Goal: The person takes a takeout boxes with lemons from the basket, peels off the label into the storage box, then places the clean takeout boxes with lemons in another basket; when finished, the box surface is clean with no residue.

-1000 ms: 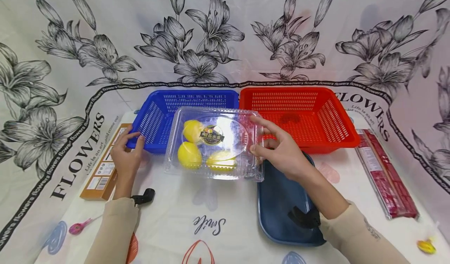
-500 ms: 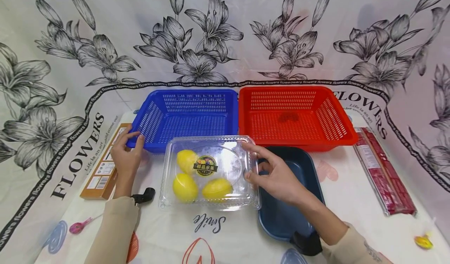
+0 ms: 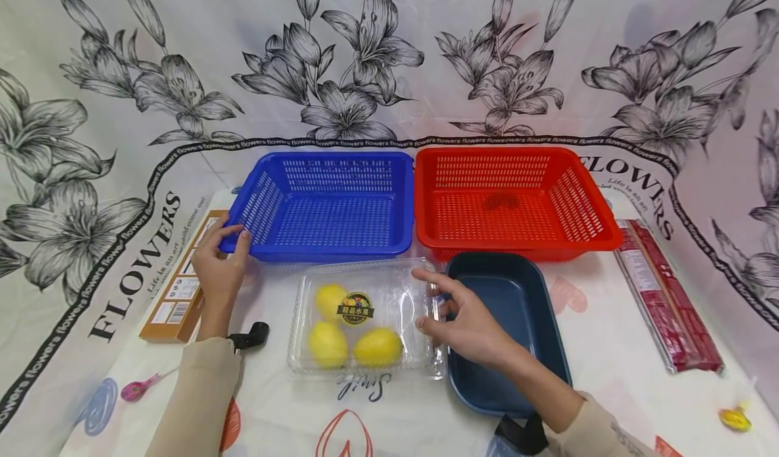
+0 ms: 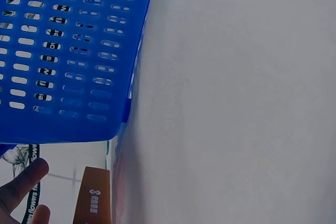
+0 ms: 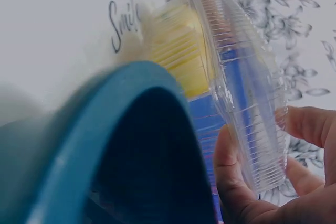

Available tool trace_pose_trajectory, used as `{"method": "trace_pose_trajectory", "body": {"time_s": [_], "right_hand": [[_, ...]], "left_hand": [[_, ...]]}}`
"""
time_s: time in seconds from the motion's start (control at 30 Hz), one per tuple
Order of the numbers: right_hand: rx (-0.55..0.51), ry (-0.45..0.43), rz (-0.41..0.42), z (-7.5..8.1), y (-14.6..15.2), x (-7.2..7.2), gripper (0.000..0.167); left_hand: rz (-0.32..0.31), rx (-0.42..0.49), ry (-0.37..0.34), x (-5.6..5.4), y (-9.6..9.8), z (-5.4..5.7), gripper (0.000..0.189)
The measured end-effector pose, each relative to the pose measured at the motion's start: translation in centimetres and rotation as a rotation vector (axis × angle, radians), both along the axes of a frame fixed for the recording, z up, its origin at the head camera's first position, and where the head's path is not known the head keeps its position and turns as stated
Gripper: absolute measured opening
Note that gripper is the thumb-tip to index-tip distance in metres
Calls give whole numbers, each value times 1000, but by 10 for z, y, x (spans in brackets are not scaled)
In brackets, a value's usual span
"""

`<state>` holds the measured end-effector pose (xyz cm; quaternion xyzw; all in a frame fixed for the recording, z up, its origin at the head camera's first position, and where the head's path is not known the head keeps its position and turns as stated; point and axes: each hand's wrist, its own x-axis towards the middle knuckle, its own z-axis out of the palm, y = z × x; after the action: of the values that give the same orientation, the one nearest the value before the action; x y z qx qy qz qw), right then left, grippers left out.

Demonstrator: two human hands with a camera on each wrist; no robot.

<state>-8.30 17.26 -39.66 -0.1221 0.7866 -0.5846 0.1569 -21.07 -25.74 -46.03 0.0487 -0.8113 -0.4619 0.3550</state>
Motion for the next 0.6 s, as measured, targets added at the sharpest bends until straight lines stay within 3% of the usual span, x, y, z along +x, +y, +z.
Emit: {"method": "trace_pose_trajectory", "body": {"time_s": [0.3, 0.6], "right_hand": [[87, -22, 3, 4, -5, -3, 71], [261, 11, 7, 10, -10, -8, 74]], "left_hand": [[-4, 3, -2, 0, 1, 3, 29], [-1, 2, -14, 1, 1, 3, 29]]}}
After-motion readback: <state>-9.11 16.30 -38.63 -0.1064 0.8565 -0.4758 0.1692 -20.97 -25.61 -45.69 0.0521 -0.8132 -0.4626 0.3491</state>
